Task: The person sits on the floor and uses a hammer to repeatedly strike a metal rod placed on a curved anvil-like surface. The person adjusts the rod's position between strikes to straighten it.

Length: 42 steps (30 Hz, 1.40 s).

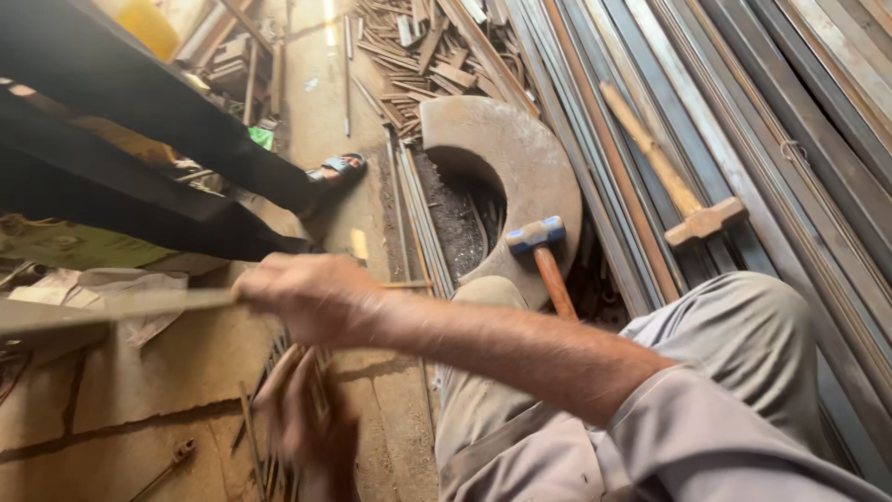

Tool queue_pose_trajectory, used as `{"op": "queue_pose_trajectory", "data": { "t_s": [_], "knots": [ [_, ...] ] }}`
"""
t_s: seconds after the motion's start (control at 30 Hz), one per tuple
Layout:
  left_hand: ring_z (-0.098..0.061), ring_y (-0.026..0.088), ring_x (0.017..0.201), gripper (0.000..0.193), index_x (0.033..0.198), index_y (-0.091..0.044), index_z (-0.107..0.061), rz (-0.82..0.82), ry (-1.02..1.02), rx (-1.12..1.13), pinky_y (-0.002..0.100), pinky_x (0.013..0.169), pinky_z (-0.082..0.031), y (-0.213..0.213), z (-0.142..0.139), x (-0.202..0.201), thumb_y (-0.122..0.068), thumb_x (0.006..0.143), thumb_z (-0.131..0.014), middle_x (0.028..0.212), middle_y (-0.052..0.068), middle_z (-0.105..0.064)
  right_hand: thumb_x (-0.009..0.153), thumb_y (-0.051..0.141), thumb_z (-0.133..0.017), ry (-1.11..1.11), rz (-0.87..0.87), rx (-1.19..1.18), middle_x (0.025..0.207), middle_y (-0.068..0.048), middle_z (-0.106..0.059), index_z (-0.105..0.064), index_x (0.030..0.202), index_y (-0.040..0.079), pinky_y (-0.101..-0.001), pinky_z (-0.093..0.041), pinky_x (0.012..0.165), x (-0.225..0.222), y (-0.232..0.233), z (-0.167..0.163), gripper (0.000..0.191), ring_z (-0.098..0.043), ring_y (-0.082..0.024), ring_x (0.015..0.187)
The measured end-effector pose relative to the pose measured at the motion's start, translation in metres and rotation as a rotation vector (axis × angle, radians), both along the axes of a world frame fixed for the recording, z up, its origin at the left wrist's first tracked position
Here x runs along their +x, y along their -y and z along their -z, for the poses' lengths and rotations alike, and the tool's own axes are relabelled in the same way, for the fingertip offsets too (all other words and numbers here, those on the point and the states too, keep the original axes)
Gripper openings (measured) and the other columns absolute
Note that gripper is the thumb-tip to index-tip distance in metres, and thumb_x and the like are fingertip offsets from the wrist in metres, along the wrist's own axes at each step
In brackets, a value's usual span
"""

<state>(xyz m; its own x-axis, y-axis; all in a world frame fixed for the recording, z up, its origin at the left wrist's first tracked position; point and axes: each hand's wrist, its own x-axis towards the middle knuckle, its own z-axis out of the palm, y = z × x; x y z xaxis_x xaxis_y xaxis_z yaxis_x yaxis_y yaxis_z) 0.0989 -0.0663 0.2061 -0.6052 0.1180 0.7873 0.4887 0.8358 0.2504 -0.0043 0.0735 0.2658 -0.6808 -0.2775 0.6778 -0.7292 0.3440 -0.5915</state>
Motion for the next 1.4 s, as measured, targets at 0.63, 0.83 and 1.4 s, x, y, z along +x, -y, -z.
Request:
{"op": "queue_pose_trajectory", "data": {
  "t_s": [0.63,0.83,1.4],
  "knots": [
    [-0.064,0.034,0.063,0.041,0.093,-0.013,-0.072,-0.315,1.124,0.008,0.044,0.058,-0.05,0.089,0.122,0.014,-0.052,0.095,-0.059,0.068,0.016,-0.066,0.089,0.005,-0.061,0.123,0.361,0.566,0.084,-0.011,-0.065,-0.068,0.09,0.01,-0.0408,-0.057,0.074,0.045,-0.11,0.158,0.008,-0.068,-0.028,0.08],
    [-0.062,0.031,0.059,0.048,0.083,-0.01,-0.069,-0.285,1.144,-0.043,0.045,0.056,-0.048,0.096,0.18,0.039,-0.055,0.096,-0.059,0.065,0.012,-0.065,0.087,0.035,-0.076,0.867,0.75,0.5,0.108,-0.026,-0.062,-0.049,0.111,0.002,-0.055,-0.055,0.08,0.101,-0.211,0.236,0.049,-0.066,-0.047,0.097],
    [-0.063,0.039,0.066,0.048,0.078,-0.008,-0.066,-0.235,1.122,-0.06,0.05,0.058,-0.047,0.124,0.225,0.042,-0.053,0.094,-0.061,0.07,0.017,-0.066,0.098,0.033,-0.064,1.344,0.438,-0.675,0.07,-0.001,-0.059,-0.055,0.104,0.007,-0.0283,-0.046,0.04,0.12,-0.219,0.215,0.028,-0.055,-0.011,0.048]
  ]
}}
